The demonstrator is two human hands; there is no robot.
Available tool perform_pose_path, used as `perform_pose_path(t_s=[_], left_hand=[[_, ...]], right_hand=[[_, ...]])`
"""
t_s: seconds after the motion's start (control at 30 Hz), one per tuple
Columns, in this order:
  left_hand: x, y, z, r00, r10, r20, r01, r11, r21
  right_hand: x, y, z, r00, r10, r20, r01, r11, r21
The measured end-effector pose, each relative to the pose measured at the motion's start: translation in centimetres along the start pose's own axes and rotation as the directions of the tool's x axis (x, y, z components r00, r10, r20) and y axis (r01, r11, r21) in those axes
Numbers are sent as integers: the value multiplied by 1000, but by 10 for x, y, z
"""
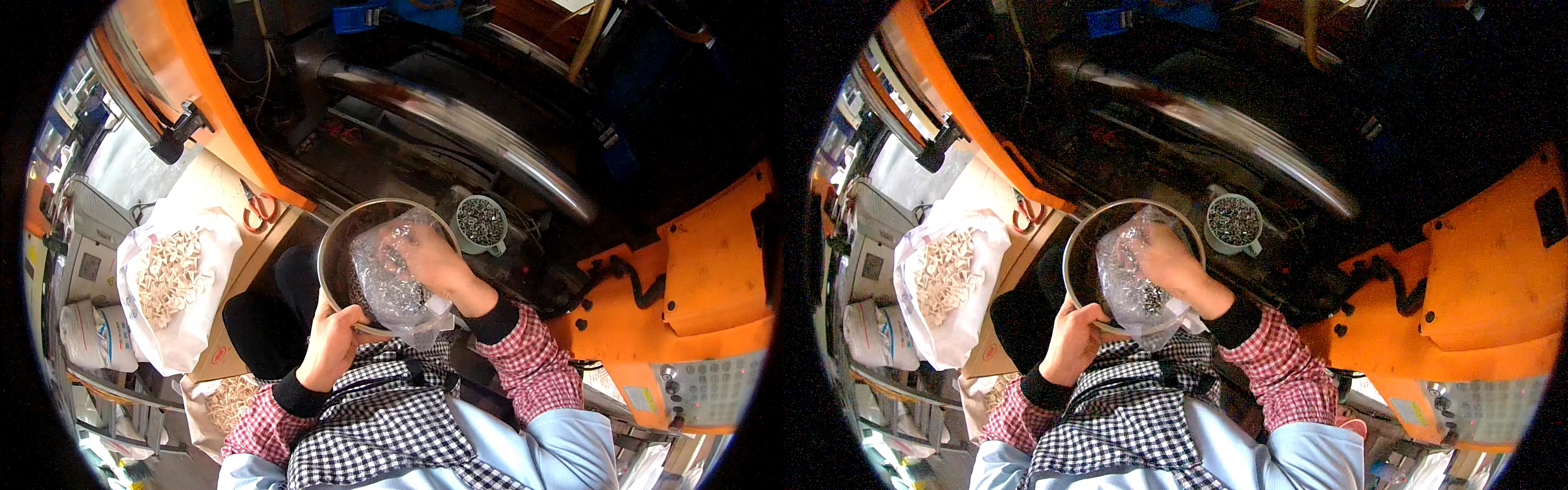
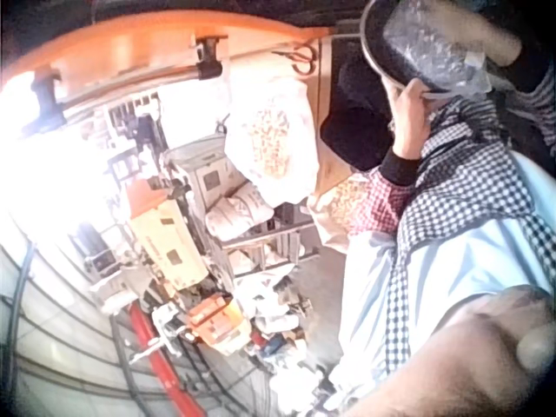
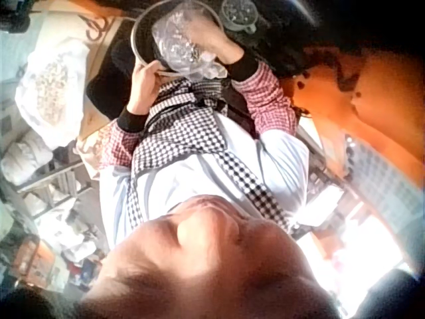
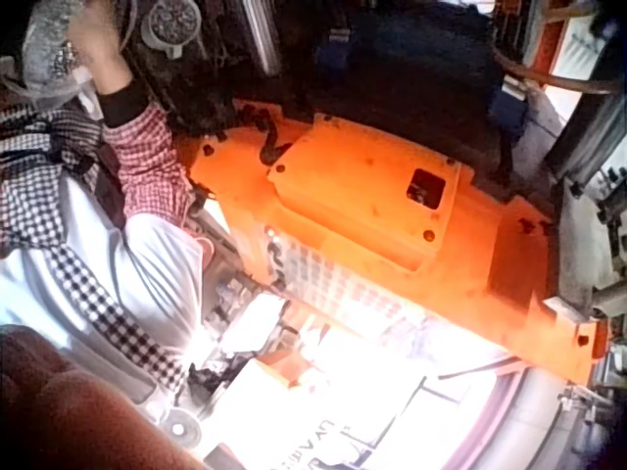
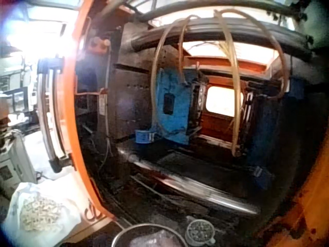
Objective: The person operates an injection molding machine, repeatedly opening the safety door, removing a white plastic component, and placing it into a bag. They also handle small metal parts, transferring them between a bowl and a cup, and insert them into the machine's mold.
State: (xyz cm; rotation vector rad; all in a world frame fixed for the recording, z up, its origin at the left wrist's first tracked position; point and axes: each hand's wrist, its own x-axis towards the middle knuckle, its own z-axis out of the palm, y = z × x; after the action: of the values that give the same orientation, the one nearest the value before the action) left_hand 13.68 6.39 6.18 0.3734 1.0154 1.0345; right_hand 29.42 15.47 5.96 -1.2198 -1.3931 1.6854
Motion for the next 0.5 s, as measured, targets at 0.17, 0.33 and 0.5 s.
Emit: perform_pose_path(t_s=[0.17, 0.33, 0.5], left_hand=[[-2, -1, 5, 996, 68, -65, -67, 997, 27], [-2, 2, 5, 998, 42, -49, -41, 999, 13], [2, 1, -2, 999, 17, 31, -15, 999, -41]], right_hand=[[0, -5, -3, 980, 173, 103, -201, 860, 470], [1, -3, -3, 978, 192, 78, -206, 874, 440], [0, -5, 1, 994, 112, 10, -109, 944, 311]])
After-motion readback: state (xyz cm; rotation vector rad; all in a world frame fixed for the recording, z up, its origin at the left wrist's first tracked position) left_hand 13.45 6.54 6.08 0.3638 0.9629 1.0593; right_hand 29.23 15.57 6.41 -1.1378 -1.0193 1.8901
